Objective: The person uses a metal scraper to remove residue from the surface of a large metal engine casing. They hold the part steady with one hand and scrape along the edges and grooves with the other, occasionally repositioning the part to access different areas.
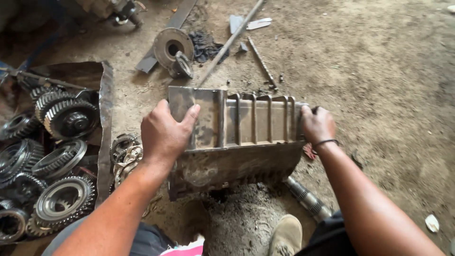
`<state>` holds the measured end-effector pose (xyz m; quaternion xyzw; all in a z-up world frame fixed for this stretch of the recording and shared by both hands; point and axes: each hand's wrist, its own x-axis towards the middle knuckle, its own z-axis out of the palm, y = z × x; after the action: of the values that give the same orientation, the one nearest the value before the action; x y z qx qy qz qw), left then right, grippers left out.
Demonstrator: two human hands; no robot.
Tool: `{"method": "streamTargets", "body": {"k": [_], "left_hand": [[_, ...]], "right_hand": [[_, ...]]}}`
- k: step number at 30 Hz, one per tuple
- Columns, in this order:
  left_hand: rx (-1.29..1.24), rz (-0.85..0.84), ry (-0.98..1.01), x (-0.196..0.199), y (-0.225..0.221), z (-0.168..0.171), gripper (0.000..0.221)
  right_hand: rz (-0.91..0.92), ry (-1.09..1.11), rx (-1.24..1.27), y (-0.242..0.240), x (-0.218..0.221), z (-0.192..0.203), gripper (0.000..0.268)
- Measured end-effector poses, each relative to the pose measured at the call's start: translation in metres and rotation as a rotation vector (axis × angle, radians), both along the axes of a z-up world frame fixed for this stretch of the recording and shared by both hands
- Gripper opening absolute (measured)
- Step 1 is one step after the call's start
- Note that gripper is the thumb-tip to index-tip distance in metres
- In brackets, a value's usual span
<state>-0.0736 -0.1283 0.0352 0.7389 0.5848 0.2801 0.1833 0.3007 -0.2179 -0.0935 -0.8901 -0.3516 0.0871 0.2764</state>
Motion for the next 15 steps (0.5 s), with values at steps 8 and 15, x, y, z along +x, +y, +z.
{"method": "streamTargets", "body": {"k": [8,15], "left_hand": [[0.090,-0.029,-0.100,-0.010,-0.016,0.004,0.040],[0.020,0.008,-0.037,-0.009,-0.010,-0.014,0.049]], "right_hand": [[0.034,-0.061,0.035,-0.022,-0.035,0.029,0.047],[0.327,-0.155,0.323,-0.054,-0.072,0.085,0.043]]}}
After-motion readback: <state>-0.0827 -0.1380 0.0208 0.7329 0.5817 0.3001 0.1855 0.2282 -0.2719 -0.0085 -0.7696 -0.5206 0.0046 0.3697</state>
